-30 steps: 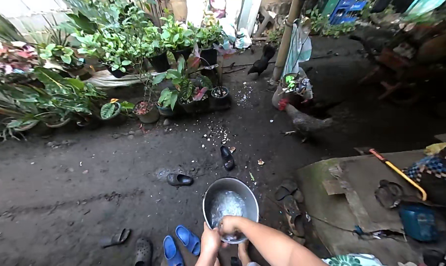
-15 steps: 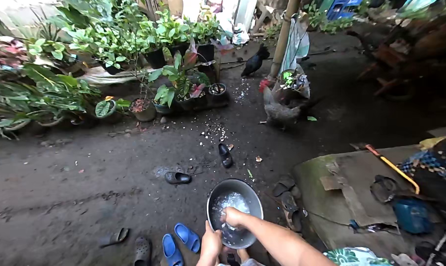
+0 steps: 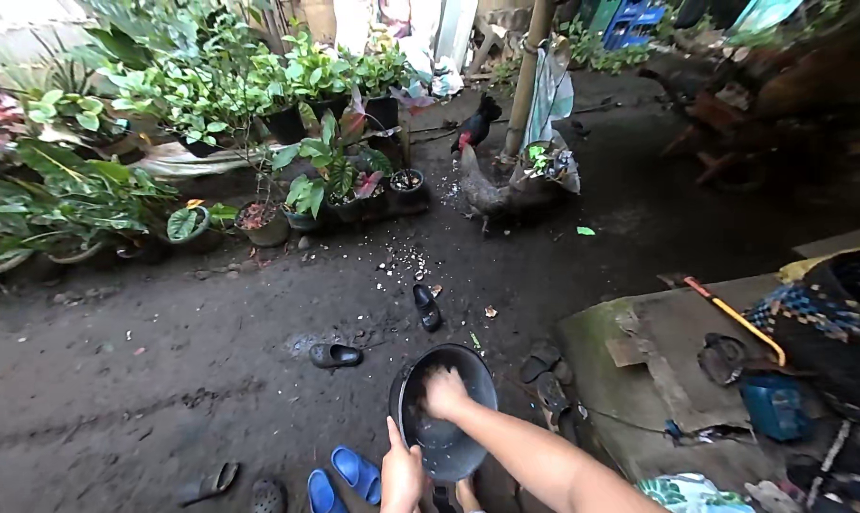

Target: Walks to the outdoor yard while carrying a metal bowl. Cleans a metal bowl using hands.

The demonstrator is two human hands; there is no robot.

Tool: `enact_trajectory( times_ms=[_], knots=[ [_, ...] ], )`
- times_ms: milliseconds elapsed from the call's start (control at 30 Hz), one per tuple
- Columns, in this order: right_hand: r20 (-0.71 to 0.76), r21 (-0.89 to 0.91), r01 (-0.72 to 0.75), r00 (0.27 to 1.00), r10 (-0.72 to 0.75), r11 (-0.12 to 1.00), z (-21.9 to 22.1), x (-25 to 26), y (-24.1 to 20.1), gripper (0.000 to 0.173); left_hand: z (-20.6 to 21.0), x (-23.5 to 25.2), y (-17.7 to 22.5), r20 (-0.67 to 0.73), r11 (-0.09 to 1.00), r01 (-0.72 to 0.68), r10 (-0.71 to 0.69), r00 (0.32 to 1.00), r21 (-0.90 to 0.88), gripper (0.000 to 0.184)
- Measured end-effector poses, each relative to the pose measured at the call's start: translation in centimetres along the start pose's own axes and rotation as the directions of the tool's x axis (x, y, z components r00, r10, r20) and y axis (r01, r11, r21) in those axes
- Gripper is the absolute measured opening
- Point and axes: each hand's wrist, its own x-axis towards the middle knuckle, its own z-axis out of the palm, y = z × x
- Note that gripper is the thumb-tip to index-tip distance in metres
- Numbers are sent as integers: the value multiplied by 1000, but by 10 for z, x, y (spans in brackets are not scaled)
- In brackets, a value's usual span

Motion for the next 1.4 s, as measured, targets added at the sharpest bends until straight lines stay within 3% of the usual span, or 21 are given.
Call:
enact_trajectory(
  times_ms=[133,300,400,467,567,633,700,733,800,900,1033,1133,1267,1400],
  knots=[
    [-71,85,-199,976,205,976,5,9,6,64,-6,-3,7,-36,998,-42,44,998,53,80],
    [74,270,-345,938,338,899,24,-2,2,70,-2,0,15,-65,995,-65,70,995,74,80],
    [215,240,-347,930,299,907,36,-8,-6,65,4,8,16,-59,999,-44,46,997,24,78],
    [321,203,-270,927,196,941,42,-9,-13,59,8,11,17,-45,999,-38,39,998,16,77],
    [393,384,-171,919,7,907,67,16,-9,47,12,11,16,-3,998,-23,23,1000,59,76],
    [397,663,-296,918,12,688,68,18,-7,40,13,10,13,18,998,-23,23,1000,54,76],
    [415,861,-380,909,-35,337,63,13,-4,29,14,13,10,37,999,-24,23,999,29,77],
    [418,898,-396,903,-96,191,59,9,1,24,15,15,10,49,1000,-18,17,999,15,77],
    [407,913,-404,898,-169,54,56,5,15,18,17,19,10,65,999,-1,3,998,-34,77],
    [474,878,-462,875,-100,125,61,6,37,20,21,24,7,79,995,35,-27,997,-95,77],
    [536,784,-475,843,-50,400,64,5,51,31,23,30,5,70,996,55,-50,996,-70,77],
    [582,741,-491,810,-73,458,67,2,58,26,29,37,1,64,995,91,-88,994,-45,78],
    [592,739,-511,804,-63,439,69,10,67,22,31,50,-3,44,986,152,-149,988,-72,76],
    [504,814,-497,862,59,301,61,28,67,25,34,54,0,60,981,175,-170,984,-88,77]
  ],
)
